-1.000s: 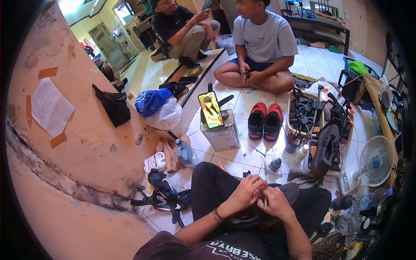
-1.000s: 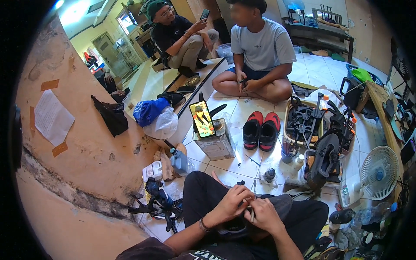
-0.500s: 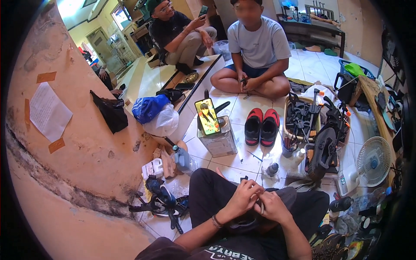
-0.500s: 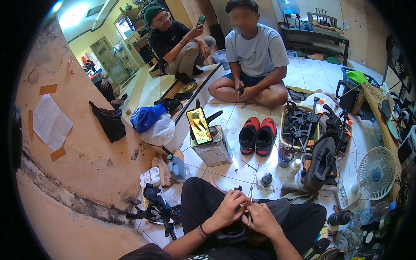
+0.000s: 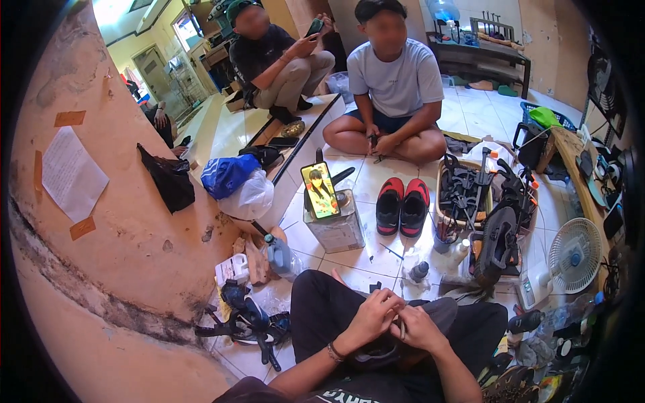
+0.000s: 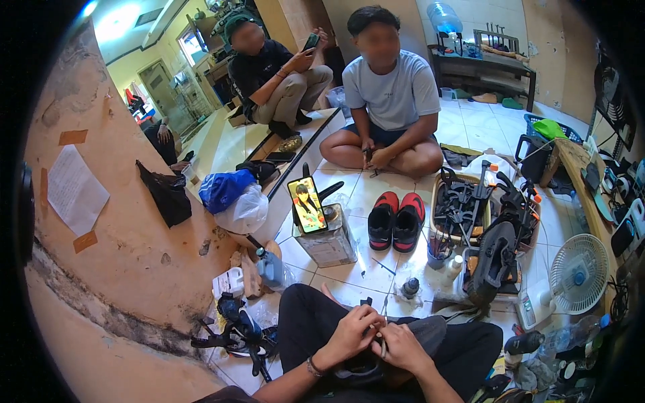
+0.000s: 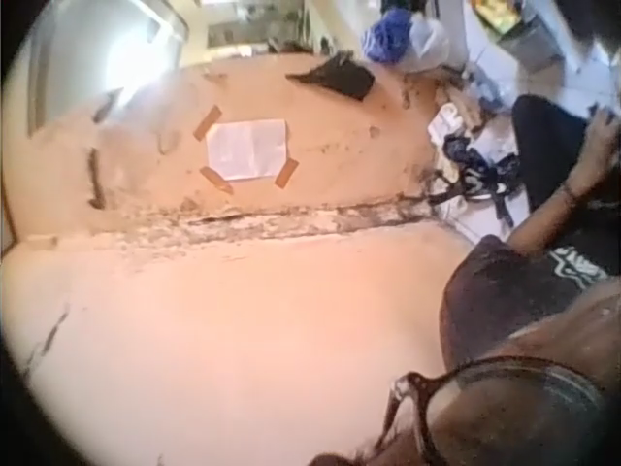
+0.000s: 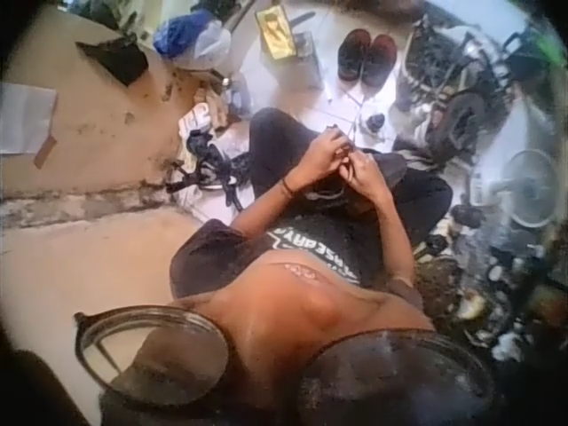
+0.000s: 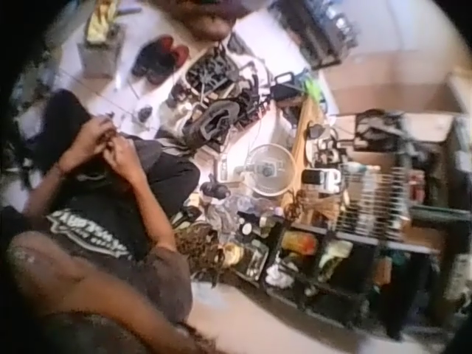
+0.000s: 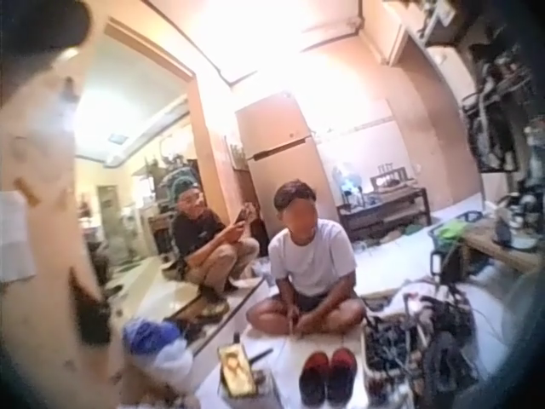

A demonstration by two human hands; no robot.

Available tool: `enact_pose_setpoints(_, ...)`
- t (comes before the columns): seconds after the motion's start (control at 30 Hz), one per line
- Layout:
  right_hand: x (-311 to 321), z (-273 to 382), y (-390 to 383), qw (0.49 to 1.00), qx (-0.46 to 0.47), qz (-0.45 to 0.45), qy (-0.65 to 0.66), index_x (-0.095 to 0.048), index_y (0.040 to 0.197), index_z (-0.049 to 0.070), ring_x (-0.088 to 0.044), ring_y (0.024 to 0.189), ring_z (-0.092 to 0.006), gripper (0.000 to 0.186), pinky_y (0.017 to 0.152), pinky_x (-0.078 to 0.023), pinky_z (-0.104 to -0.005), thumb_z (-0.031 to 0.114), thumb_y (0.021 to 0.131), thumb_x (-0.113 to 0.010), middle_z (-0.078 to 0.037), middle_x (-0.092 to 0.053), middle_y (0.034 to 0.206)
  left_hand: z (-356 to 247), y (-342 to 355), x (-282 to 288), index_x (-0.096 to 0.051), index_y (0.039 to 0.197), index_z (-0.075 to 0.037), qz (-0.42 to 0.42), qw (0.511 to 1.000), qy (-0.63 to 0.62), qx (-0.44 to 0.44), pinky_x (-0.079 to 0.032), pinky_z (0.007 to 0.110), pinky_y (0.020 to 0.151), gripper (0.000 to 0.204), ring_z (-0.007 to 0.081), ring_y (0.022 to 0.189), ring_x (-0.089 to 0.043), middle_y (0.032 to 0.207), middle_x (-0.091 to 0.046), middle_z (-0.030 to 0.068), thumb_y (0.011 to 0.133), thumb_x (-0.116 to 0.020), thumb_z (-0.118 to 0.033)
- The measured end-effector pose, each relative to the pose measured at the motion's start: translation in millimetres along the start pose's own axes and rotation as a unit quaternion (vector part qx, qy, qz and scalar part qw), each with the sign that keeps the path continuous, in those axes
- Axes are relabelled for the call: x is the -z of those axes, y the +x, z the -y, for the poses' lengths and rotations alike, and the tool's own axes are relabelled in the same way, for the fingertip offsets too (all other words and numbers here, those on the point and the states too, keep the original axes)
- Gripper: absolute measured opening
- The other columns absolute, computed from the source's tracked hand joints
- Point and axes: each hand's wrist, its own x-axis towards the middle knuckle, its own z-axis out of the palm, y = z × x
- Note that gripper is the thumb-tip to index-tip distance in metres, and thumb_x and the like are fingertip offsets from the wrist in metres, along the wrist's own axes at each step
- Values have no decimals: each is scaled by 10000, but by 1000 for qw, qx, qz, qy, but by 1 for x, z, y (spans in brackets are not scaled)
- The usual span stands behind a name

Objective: Repairing the sole of a sneaker using glue and a trimming knife while sitting cross-legged on the floor.

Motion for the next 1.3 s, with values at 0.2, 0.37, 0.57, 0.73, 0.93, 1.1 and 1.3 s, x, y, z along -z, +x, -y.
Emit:
enact_pose_setpoints(0.2,-2,-4,-2,999,2,-2,32,-578,1047,47,-621,922,-340,325,800,-446,-450,277,836,-669,-146,-646,955,0,1,5,-622,1012,-69,31,999,12,-20,-506,384,766,266,309,906,-602,983,-578,117,759,-664,4)
enact_pose_setpoints(0.37,7,-15,-7,999,24,-25,2,-616,1072,57,-623,931,-341,326,831,-449,-444,278,839,-670,-151,-652,942,-18,4,-8,-600,1102,-51,75,990,-86,87,-510,319,780,268,267,947,-637,1131,-550,132,842,-651,-11)
enact_pose_setpoints(0.57,62,-17,-15,985,20,-103,136,-689,914,51,-672,788,-277,234,709,-521,-358,244,799,-756,-128,-684,843,13,4,-8,-600,1059,-5,94,972,-200,79,-463,252,776,181,153,906,-580,1060,-585,77,908,-657,-87)
enact_pose_setpoints(0.73,87,-74,-37,934,-64,-250,248,-641,791,-10,-684,754,-152,180,665,-517,-312,156,812,-707,-85,-693,745,76,-26,-26,-606,976,11,256,885,-330,206,-444,255,869,202,111,960,-551,995,-609,31,1004,-557,-182)
enact_pose_setpoints(0.93,81,-80,-39,948,-87,-215,219,-621,785,-28,-691,792,-164,146,697,-515,-292,109,811,-664,-78,-681,746,78,-50,-42,-504,1297,-13,279,841,-394,246,-387,269,1006,341,134,1156,-491,1251,-549,57,1027,-513,-221)
enact_pose_setpoints(1.1,49,-108,-47,957,-70,-222,175,-634,844,-7,-646,754,-155,109,727,-510,-303,87,791,-647,-56,-652,762,72,-48,-40,-314,1485,-12,369,838,-359,178,-274,326,1128,673,210,1351,-356,1438,-411,110,964,-624,-305)
enact_pose_setpoints(1.3,64,-81,-49,915,-101,-338,196,-633,988,-12,-635,861,-127,203,802,-495,-278,175,999,-554,-70,-679,931,77,-43,-39,-407,1419,-20,287,856,-403,152,-327,339,1099,655,203,1275,-440,1342,-494,93,873,-729,-182)
